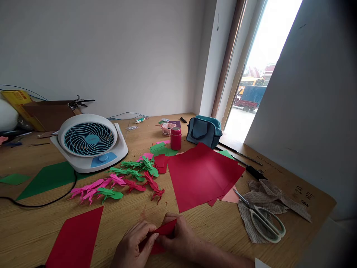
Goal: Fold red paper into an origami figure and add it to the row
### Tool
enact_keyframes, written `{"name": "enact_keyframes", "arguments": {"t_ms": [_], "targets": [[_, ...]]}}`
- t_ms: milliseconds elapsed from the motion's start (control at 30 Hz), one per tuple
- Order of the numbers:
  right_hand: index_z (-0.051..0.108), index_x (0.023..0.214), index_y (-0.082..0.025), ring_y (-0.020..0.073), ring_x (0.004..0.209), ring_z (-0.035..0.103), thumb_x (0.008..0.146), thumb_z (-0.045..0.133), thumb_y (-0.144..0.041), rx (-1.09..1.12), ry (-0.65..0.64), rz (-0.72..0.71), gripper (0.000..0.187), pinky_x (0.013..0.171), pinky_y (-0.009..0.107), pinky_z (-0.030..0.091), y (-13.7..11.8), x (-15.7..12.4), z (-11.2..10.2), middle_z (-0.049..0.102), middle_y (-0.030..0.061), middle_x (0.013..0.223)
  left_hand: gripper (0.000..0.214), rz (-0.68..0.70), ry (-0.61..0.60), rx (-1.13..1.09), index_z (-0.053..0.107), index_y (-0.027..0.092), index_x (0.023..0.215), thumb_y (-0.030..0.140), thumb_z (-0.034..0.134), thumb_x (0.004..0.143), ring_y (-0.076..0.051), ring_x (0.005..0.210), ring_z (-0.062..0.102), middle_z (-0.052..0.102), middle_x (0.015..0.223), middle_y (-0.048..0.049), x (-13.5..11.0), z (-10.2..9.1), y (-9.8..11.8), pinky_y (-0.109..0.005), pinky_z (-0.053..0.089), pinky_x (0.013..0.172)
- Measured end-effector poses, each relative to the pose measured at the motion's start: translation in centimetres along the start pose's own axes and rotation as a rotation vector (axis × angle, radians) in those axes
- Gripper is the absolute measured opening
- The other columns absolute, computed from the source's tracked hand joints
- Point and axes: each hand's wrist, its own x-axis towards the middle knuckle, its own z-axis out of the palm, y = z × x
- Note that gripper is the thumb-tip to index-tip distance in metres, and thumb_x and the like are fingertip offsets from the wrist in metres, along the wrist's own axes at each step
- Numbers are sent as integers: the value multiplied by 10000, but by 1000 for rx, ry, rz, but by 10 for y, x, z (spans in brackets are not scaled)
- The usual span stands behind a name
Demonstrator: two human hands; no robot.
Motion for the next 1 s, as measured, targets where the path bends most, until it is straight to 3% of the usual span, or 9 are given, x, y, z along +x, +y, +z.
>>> {"name": "enact_keyframes", "arguments": {"t_ms": [267,433,633,833,1000], "targets": [[518,596,-178,87,583,427,759,691,-218,-99,-91,-80,241,531,223,321,-8,-1,-4,457,-45,656,200,5,-44,92,664,240,767,288,524,901,-168,683,671,696,731,-10,-1,-1,-2,-210,515,630],[660,787,-183,130,710,543,768,673,-186,-51,-36,-111,23,640,240,401,-8,2,-8,604,-8,775,229,0,-37,77,682,235,837,245,466,914,-165,726,690,711,783,-23,-1,-4,-6,-210,527,660],[641,830,-179,127,677,517,780,630,-128,-70,76,-65,72,616,238,388,-10,3,-12,601,-10,741,250,-7,-43,166,666,236,843,202,427,908,-194,772,677,705,823,-40,-4,4,-10,-271,532,703],[627,794,-174,130,705,546,718,629,-15,-222,73,-140,176,645,230,409,-10,5,-15,593,-1,768,224,-118,-101,184,606,225,934,135,402,909,-204,857,659,694,916,-47,-4,14,-6,-327,521,759],[647,863,-177,141,736,570,722,663,-17,-353,4,-130,213,664,239,429,-10,3,-19,615,16,845,193,-79,-78,236,593,212,890,100,439,914,-210,872,628,655,906,-46,-2,18,-2,-347,514,776]]}}
